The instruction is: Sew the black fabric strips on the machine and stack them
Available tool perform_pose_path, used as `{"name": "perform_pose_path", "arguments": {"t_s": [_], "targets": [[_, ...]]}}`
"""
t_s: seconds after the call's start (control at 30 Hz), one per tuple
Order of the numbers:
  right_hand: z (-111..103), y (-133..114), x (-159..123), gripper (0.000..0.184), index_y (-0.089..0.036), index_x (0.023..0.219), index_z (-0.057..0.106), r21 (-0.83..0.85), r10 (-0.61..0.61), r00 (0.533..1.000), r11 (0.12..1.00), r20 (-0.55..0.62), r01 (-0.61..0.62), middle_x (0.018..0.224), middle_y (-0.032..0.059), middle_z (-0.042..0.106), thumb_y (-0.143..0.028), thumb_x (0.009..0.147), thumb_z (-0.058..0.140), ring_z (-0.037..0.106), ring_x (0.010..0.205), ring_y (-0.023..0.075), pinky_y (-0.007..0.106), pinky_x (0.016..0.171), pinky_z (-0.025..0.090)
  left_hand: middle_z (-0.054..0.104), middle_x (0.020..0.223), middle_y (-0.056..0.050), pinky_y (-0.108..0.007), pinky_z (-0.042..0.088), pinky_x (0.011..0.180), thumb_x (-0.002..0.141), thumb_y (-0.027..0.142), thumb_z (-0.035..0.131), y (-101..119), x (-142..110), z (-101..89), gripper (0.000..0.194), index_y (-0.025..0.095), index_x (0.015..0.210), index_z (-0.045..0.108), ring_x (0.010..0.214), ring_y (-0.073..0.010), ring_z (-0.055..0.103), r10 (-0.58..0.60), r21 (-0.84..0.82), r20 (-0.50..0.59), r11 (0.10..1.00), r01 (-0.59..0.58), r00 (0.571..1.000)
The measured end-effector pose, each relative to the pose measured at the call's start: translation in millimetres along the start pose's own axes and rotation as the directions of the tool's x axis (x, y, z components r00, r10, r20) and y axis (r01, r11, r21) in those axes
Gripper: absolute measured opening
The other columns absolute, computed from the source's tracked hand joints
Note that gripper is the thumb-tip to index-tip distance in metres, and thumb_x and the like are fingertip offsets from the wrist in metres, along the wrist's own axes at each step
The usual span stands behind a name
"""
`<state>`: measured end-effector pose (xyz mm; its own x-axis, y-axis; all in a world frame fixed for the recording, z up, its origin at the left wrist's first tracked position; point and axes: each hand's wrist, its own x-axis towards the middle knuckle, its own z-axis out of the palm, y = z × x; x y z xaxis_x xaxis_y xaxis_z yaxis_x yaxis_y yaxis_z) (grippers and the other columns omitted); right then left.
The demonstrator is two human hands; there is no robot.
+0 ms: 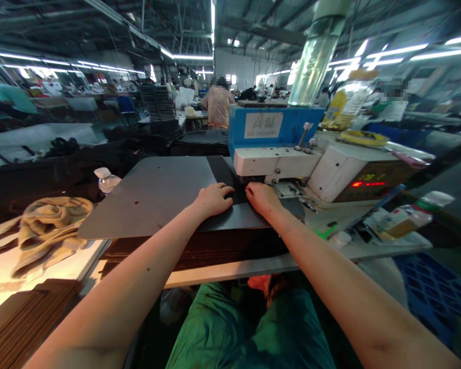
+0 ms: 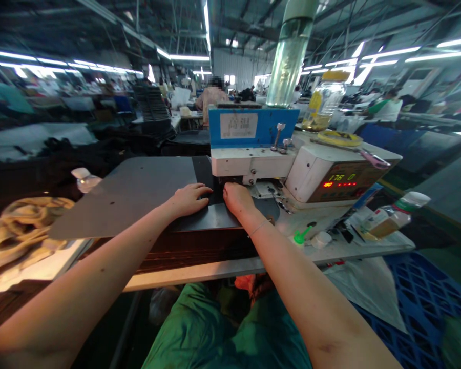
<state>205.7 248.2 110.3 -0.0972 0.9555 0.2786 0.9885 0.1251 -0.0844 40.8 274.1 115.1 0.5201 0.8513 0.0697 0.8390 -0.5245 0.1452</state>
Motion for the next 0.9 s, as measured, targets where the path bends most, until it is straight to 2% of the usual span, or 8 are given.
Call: {"name": "perform_pose_path", "arguments": {"t_s": [0.2,0.33,0.47,0.57,0.7,0.8,0.83,0.9], "targets": [[1,0,2,0.023,-0.015,0.090,0.061,0.001,0.006,1.000,1.000,-0.026,-0.006,0.091,0.0112,0.066,-0.020,0.087,0.040,0.061,0.080,0.0199,0.027,0.067,0.040,0.046,0.129,-0.004,-0.046,0.040,0.091,0.081,0.032,0.036,-7,11,0.7,0.041,0.030,0.118,0.052,0.116,-0.0262,0.043,-0.014,0.000,-0.023,1.000,0.014,1.000],[2,1,2,0.022,-0.014,0.088,0.062,0.020,-0.003,0.999,1.000,-0.042,0.003,0.090,0.0115,0.066,-0.019,0.086,0.040,0.060,0.079,0.0203,0.027,0.066,0.039,0.046,0.129,-0.005,-0.048,0.040,0.090,0.081,0.029,0.035,-15,23,0.6,0.041,0.029,0.119,0.052,0.116,-0.0279,0.043,-0.063,-0.008,-0.030,0.998,0.063,0.998],[1,5,-7,0.019,-0.014,0.086,0.062,0.123,-0.036,0.998,0.992,-0.052,0.042,0.088,0.0098,0.065,-0.017,0.084,0.043,0.058,0.080,0.0192,0.027,0.069,0.040,0.046,0.128,-0.007,-0.049,0.040,0.090,0.079,0.028,0.037,-31,33,-1.5,0.042,0.028,0.119,0.053,0.116,-0.0308,0.043,-0.132,-0.010,-0.022,0.991,0.132,0.991],[1,13,-21,0.018,-0.013,0.088,0.063,0.238,-0.091,0.991,0.965,-0.094,0.111,0.091,0.0090,0.062,-0.013,0.082,0.046,0.056,0.086,0.0181,0.026,0.075,0.040,0.049,0.121,-0.009,-0.044,0.041,0.090,0.076,0.023,0.041,-47,31,-3.9,0.041,0.024,0.114,0.057,0.110,-0.0290,0.047,-0.128,-0.010,-0.034,0.992,0.128,0.991],[-2,26,-48,0.018,-0.014,0.089,0.063,0.403,-0.102,0.976,0.899,-0.194,0.174,0.090,0.0084,0.060,-0.016,0.082,0.047,0.055,0.088,0.0177,0.029,0.080,0.041,0.053,0.110,-0.008,-0.034,0.041,0.090,0.072,0.018,0.044,-57,8,-7.7,0.037,0.019,0.105,0.060,0.103,-0.0233,0.050,-0.039,-0.034,-0.061,0.999,0.037,0.997],[-6,29,-75,0.017,-0.016,0.089,0.063,0.564,-0.039,0.963,0.804,-0.268,0.190,0.090,0.0067,0.060,-0.021,0.082,0.048,0.056,0.088,0.0165,0.028,0.079,0.042,0.054,0.103,-0.008,-0.034,0.042,0.087,0.077,0.031,0.047,-48,-27,-10.8,0.030,0.017,0.101,0.059,0.098,-0.0229,0.051,0.052,-0.051,-0.071,0.997,-0.056,0.996],[-7,27,-85,0.018,-0.017,0.090,0.063,0.633,0.001,0.969,0.757,-0.249,0.161,0.088,0.0058,0.061,-0.023,0.083,0.048,0.057,0.085,0.0158,0.027,0.075,0.044,0.054,0.102,-0.008,-0.035,0.042,0.086,0.078,0.039,0.049,-42,-41,-11.6,0.033,0.017,0.100,0.058,0.096,-0.0234,0.051,0.082,-0.051,-0.075,0.995,-0.086,0.994],[-6,22,-104,0.022,-0.018,0.094,0.063,0.782,0.076,0.992,0.622,-0.105,0.035,0.081,0.0038,0.061,-0.031,0.084,0.047,0.057,0.072,0.0136,0.024,0.062,0.045,0.053,0.103,-0.008,-0.036,0.042,0.082,0.075,0.049,0.053,-30,-69,-13.1,0.041,0.017,0.101,0.055,0.095,-0.0242,0.050,0.141,-0.037,-0.092,0.989,-0.145,0.986]]}}
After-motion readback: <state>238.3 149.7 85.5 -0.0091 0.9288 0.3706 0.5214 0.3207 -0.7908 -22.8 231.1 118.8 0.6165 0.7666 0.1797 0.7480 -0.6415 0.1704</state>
